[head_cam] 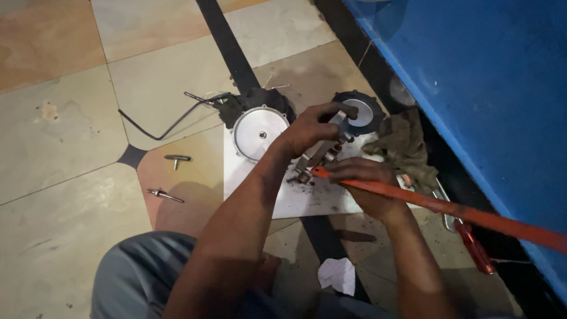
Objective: The person cleans a metallic mechanical component, likely a carburetor, using a rag and a file. They wipe the exterior surfaces and use the file to scrape or clean specific areas of the part while sitting on the floor.
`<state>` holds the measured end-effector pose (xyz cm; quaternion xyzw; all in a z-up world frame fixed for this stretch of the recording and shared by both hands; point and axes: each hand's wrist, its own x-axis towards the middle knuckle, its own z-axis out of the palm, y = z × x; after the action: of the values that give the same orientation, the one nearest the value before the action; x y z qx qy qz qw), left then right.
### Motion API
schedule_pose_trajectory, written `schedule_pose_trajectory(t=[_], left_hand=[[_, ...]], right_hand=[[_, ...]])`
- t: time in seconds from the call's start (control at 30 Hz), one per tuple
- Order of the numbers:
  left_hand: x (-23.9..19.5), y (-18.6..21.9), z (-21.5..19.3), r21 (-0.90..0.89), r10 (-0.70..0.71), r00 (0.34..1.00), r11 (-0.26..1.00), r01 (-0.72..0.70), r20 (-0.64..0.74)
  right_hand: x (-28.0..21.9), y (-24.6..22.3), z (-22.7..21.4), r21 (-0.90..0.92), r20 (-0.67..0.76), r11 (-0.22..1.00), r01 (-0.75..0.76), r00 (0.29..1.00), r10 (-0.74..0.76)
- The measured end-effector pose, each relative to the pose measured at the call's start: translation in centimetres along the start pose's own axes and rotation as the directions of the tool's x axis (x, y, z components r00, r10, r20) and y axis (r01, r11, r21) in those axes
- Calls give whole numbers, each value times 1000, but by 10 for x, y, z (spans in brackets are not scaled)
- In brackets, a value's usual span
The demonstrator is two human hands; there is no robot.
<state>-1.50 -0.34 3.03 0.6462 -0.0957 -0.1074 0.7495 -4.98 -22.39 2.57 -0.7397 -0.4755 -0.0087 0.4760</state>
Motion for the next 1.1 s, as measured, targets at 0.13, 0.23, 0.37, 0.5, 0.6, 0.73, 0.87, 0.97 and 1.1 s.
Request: schedule_pose_trajectory(t=[0.13,0.23,0.37,0.5,0.6,0.73,0.87,0.97,1.1], left_hand=[[3,-2,2,71,168,986,983,-169,13],[1,-4,0,72,170,985,983,-170,7],[3,-4,1,60,123,992,991,-122,-2],[-2,-3,0,-26,114,993,993,-114,-19],[-1,-5,0,-22,197,980,980,-197,-9],[2,-8,-1,48,153,988,987,-151,-23],[1,-6,-1,57,147,989,988,-146,-21],[1,-6,-1,-4,134,991,991,-134,-17],[1,-13,-8,41,190,981,981,-189,-41]], right_hand=[[-2,-1,6,-75,85,996,-51,995,58],[-2,0,1,7,4,999,-39,999,39],[0,0,0,46,6,999,17,1000,-18],[-1,-5,2,152,16,987,-43,999,41],[1,-5,1,36,34,999,0,999,-1],[-3,-3,6,35,66,998,-55,996,53],[-3,-1,0,186,36,982,-23,999,17],[-3,-1,6,69,66,997,-22,998,18],[0,2,10,27,80,999,26,996,-28]])
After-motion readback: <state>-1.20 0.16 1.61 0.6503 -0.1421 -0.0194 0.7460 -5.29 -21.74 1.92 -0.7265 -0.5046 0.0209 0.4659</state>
